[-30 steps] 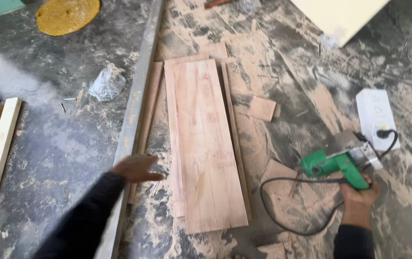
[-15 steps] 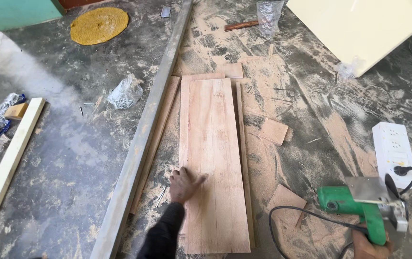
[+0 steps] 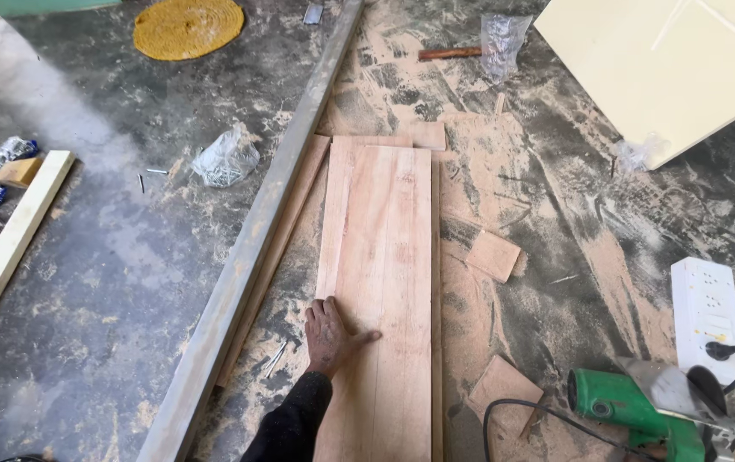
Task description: The person uses a green circular saw to cut a long plank of wood into narrower strips. They guide the saw along the plank, then separate and set aside the cut pieces.
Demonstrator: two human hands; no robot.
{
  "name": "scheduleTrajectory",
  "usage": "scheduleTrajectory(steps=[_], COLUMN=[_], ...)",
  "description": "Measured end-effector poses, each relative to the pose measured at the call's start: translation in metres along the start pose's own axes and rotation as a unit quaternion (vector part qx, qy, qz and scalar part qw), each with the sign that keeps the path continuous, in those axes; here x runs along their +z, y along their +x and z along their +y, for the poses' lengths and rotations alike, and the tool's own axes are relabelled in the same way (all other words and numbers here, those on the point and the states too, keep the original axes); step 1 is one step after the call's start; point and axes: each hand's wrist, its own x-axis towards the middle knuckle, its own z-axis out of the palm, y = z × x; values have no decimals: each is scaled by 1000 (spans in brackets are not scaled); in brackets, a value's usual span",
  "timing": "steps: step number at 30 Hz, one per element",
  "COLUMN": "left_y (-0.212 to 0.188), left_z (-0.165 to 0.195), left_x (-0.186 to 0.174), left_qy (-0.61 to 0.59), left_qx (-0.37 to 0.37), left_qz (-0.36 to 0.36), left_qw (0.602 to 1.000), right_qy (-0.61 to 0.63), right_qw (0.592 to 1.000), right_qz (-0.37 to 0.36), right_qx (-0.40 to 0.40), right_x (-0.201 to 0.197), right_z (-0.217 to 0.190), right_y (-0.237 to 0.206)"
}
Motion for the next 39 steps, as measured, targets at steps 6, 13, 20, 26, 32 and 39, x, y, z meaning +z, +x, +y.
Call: scheduleTrajectory(steps=[6, 13, 20, 26, 32, 39], left_y=[-1, 8, 6, -4, -14, -16], left_z=[7, 35, 56, 62, 60, 49], left_x=[5, -11, -33, -36, -28, -5], left_qy=[18, -13, -3, -2, -36, 38], left_qx=[-12, -27, -46, -50, -46, 78], left_qz=[-4, -42, -53, -55, -26, 197], left_qw=[1000, 999, 998, 997, 998, 977], right_qy=[-1, 18, 33, 73, 120, -26], right_qw=[1000, 1000, 999, 997, 993, 995], right_qz=[1, 4, 2, 4, -2, -91], right_qx=[1, -9, -14, -13, -22, -20], right_x=[11, 4, 11, -18, -30, -30], right_z=[-7, -6, -8, -12, -13, -14], right_y=[-5, -14, -20, -37, -43, -50])
